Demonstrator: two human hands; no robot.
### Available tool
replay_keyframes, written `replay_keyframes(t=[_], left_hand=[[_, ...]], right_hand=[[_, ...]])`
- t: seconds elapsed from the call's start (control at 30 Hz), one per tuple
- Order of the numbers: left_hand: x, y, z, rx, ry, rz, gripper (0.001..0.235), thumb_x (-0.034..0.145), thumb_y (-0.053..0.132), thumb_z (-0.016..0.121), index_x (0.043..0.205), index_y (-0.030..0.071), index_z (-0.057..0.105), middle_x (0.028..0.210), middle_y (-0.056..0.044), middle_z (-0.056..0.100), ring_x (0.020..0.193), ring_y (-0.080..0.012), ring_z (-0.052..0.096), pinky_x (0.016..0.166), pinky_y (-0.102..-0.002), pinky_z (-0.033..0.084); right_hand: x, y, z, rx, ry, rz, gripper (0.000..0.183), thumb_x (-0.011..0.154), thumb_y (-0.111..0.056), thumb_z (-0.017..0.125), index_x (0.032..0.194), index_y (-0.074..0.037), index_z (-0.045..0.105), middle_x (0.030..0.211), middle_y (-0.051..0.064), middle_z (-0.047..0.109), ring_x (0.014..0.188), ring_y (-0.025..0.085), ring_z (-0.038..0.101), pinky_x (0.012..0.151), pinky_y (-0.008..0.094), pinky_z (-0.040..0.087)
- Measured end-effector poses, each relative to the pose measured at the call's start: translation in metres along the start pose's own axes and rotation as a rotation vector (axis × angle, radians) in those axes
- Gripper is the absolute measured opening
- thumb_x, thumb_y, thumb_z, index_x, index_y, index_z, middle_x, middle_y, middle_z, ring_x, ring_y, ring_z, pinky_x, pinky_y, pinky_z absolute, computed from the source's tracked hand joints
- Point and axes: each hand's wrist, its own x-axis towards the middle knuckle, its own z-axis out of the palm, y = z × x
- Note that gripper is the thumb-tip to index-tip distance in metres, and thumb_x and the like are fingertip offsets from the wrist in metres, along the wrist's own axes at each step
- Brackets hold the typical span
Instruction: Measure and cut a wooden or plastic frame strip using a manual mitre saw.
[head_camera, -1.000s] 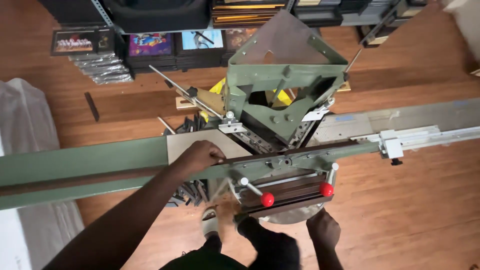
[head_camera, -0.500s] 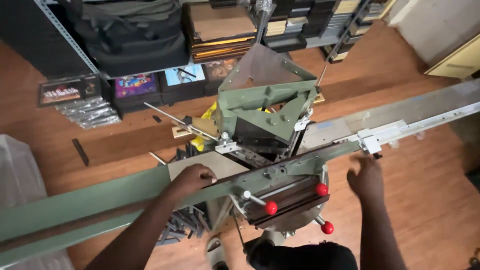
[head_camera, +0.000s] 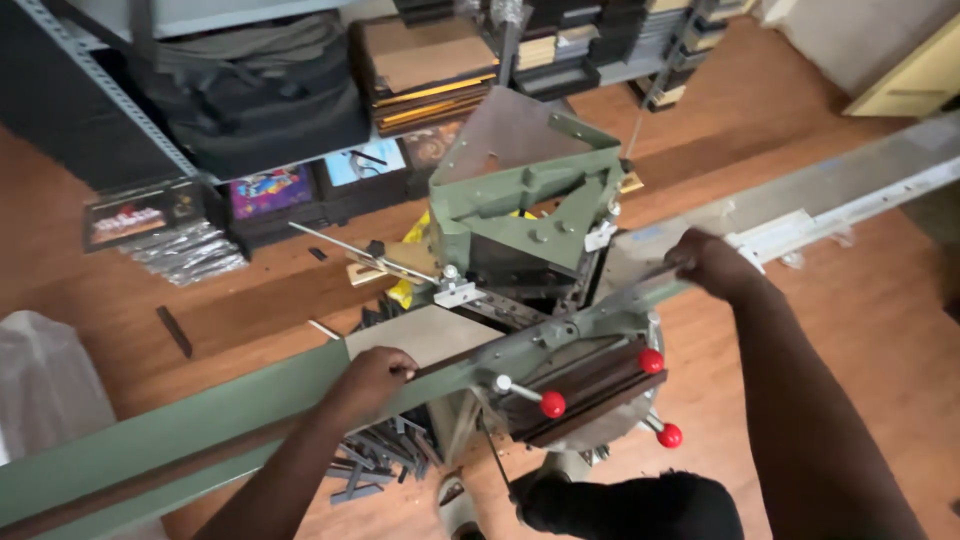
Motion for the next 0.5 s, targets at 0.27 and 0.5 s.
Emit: replay_keyframes(t=[0.27,0.5], left_hand=[[0.074,0.012,0.035,0.068,-0.139,0.194,0.017,0.077,0.016,0.081,0.092,0.008,0.079,0.085,-0.014,0.076,0.08,-0.0251,0.075,0.073,-0.038,0.057],[0.126,0.059,0.086,-0.41,-0.301,0.335,0.041,0.08,0.004,0.067,0.121,0.006,0.073,0.111,-0.01,0.077,0.099,-0.0153,0.073,0.089,-0.032,0.056]], right_hand=[[-0.149,-0.171,-0.05,0.043,0.66,0.639,0.04,0.088,-0.02,0.085,0.111,0.004,0.063,0.084,0.012,0.07,0.075,0.026,0.069,0.066,0.039,0.053],[-0.188,-0.291,0.09,1.125,0.261,1.037,0.033,0.092,-0.021,0.069,0.109,0.007,0.072,0.09,0.014,0.077,0.081,0.023,0.072,0.072,0.036,0.06]])
